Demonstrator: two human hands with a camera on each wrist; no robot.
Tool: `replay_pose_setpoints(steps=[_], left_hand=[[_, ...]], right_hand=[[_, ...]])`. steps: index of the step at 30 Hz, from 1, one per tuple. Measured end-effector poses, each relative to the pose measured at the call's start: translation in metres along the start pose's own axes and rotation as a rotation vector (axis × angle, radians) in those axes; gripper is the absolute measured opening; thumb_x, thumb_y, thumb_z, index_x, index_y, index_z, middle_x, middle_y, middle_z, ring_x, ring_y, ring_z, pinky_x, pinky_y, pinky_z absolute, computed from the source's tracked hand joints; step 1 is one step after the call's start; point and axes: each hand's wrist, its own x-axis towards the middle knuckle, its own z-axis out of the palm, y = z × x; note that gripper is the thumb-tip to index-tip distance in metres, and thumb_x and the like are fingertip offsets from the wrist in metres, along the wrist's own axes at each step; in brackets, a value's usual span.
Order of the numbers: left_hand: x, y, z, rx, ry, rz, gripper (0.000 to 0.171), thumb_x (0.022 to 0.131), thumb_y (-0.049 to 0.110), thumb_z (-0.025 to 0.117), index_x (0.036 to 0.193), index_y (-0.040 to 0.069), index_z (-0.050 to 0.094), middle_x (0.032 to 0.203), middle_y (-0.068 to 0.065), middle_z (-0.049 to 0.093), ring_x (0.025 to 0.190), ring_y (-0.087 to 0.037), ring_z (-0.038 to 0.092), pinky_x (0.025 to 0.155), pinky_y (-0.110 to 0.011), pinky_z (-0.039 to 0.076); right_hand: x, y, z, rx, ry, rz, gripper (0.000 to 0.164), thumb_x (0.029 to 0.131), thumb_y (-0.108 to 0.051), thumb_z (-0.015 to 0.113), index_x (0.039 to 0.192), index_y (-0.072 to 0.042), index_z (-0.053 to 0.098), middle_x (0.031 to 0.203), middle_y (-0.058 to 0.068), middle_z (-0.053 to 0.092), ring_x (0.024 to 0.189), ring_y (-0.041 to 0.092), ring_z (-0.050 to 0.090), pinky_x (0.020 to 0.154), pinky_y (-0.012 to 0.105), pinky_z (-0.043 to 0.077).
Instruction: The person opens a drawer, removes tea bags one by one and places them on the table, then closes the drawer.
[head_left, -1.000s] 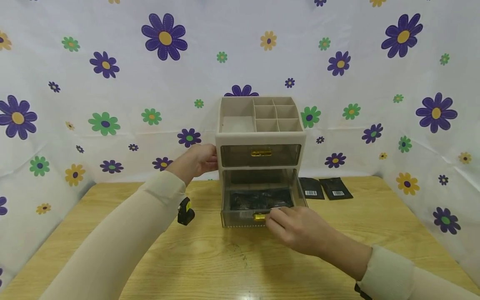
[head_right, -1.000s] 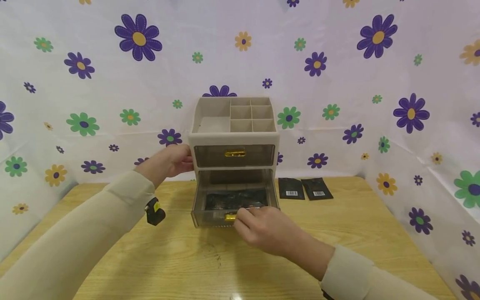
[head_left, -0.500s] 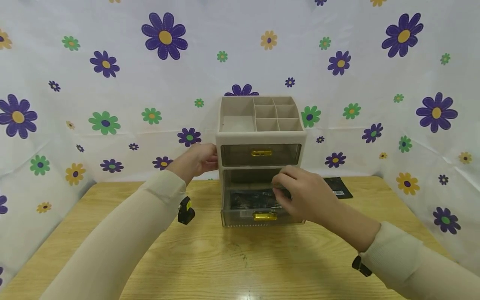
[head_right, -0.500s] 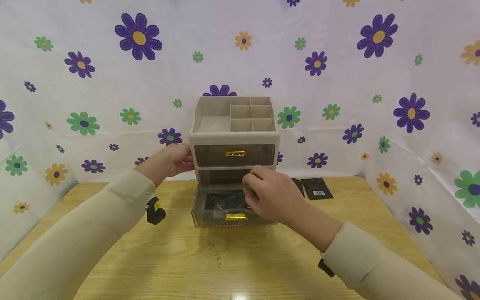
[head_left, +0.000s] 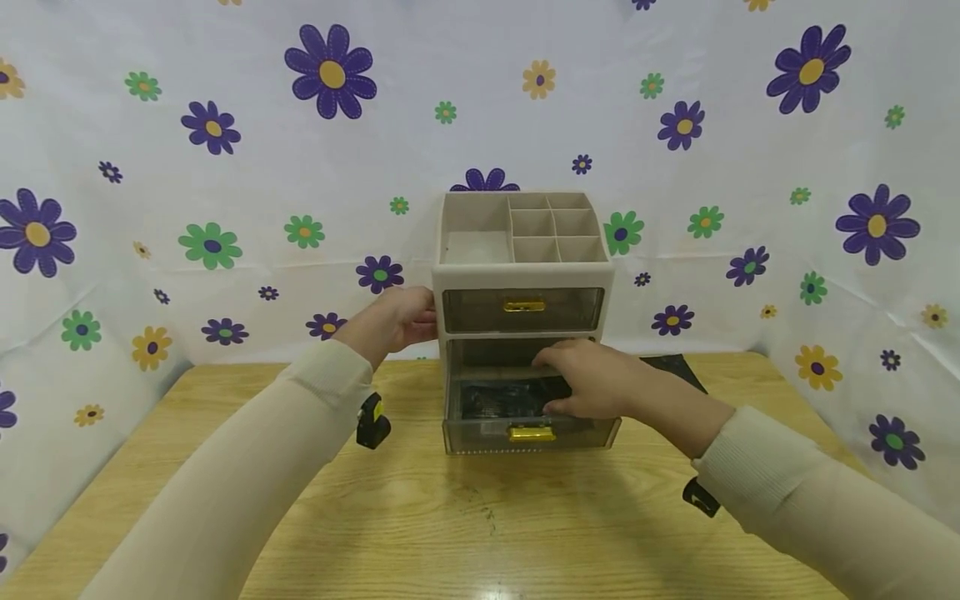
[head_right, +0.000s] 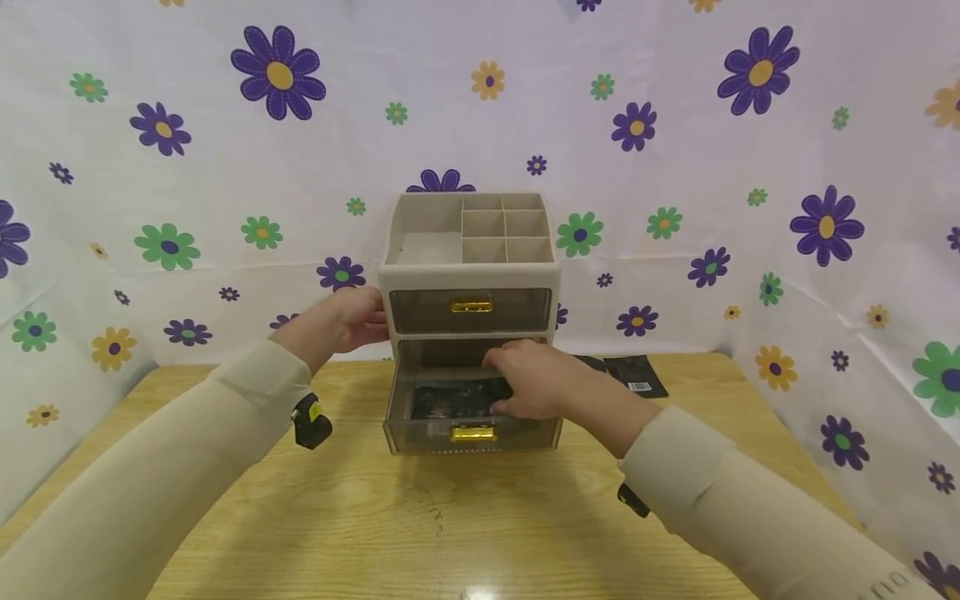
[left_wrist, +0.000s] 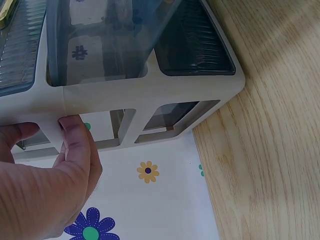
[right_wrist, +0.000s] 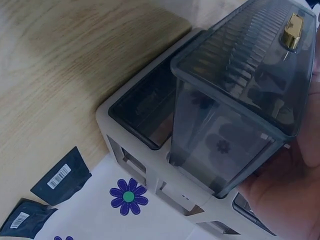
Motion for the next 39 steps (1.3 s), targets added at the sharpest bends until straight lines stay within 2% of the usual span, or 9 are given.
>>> replay_pose_setpoints(steps=[8, 17, 20, 25, 30, 33, 36, 39], left_hand=[[-0.001, 0.000, 0.000, -0.011, -0.004, -0.006, 0.036, 0.092, 0.011, 0.049, 0.127, 0.002, 0.048, 0.118, -0.013, 0.054, 0.105, -0.024, 0.060, 0.090, -0.033, 0.053], [0.000, -0.001, 0.001, -0.021, -0.002, -0.013, 0.036, 0.092, 0.010, 0.050, 0.127, 0.002, 0.047, 0.117, -0.013, 0.055, 0.103, -0.023, 0.061, 0.088, -0.032, 0.054], [0.000, -0.001, 0.000, -0.023, -0.006, -0.017, 0.038, 0.092, 0.010, 0.050, 0.129, 0.002, 0.046, 0.118, -0.013, 0.054, 0.103, -0.023, 0.060, 0.089, -0.032, 0.054], [0.001, -0.002, -0.001, -0.012, -0.011, -0.017, 0.037, 0.092, 0.010, 0.049, 0.128, 0.002, 0.047, 0.119, -0.013, 0.053, 0.105, -0.024, 0.060, 0.090, -0.032, 0.053], [0.001, -0.003, -0.002, -0.017, -0.019, -0.027, 0.036, 0.093, 0.011, 0.049, 0.128, 0.002, 0.048, 0.118, -0.012, 0.054, 0.104, -0.023, 0.060, 0.090, -0.032, 0.053], [0.001, -0.003, -0.002, -0.021, -0.015, -0.031, 0.036, 0.093, 0.011, 0.049, 0.127, 0.002, 0.048, 0.115, -0.012, 0.055, 0.101, -0.022, 0.060, 0.089, -0.032, 0.054], [0.001, -0.002, -0.001, -0.022, -0.009, -0.024, 0.036, 0.093, 0.011, 0.048, 0.127, 0.002, 0.048, 0.113, -0.011, 0.055, 0.100, -0.022, 0.060, 0.089, -0.032, 0.054], [0.001, -0.001, -0.001, -0.032, -0.007, -0.020, 0.036, 0.093, 0.011, 0.048, 0.128, 0.002, 0.047, 0.115, -0.012, 0.054, 0.102, -0.023, 0.060, 0.090, -0.032, 0.053]], right_hand=[[0.009, 0.001, 0.003, -0.047, -0.062, -0.026, 0.057, 0.078, -0.031, 0.075, 0.126, -0.007, 0.054, 0.120, 0.008, 0.062, 0.111, 0.024, 0.058, 0.095, 0.039, 0.049], [0.011, 0.001, 0.007, -0.065, -0.072, -0.020, 0.065, 0.074, -0.028, 0.079, 0.129, -0.007, 0.050, 0.123, 0.010, 0.058, 0.112, 0.024, 0.057, 0.095, 0.039, 0.049], [0.010, 0.003, 0.006, -0.054, -0.071, -0.027, 0.063, 0.075, -0.027, 0.079, 0.128, -0.006, 0.052, 0.121, 0.009, 0.059, 0.111, 0.023, 0.057, 0.093, 0.038, 0.050], [0.007, 0.007, 0.000, 0.041, -0.069, -0.046, 0.059, 0.077, -0.023, 0.076, 0.129, -0.009, 0.052, 0.117, 0.004, 0.062, 0.105, 0.020, 0.060, 0.088, 0.034, 0.052], [0.001, 0.011, -0.008, 0.077, -0.007, -0.094, 0.058, 0.078, -0.022, 0.075, 0.130, -0.010, 0.052, 0.117, 0.004, 0.063, 0.106, 0.021, 0.061, 0.090, 0.037, 0.052], [-0.005, 0.012, -0.016, 0.092, 0.055, -0.083, 0.057, 0.078, -0.026, 0.076, 0.128, -0.008, 0.054, 0.116, 0.005, 0.065, 0.103, 0.020, 0.063, 0.089, 0.038, 0.053], [-0.012, 0.014, -0.026, 0.139, 0.131, -0.044, 0.054, 0.077, -0.028, 0.076, 0.123, -0.007, 0.057, 0.107, 0.005, 0.068, 0.091, 0.018, 0.065, 0.081, 0.037, 0.055], [-0.021, 0.019, -0.034, 0.190, 0.231, -0.033, 0.049, 0.077, -0.028, 0.076, 0.118, -0.008, 0.059, 0.107, 0.007, 0.068, 0.094, 0.022, 0.066, 0.082, 0.039, 0.055]])
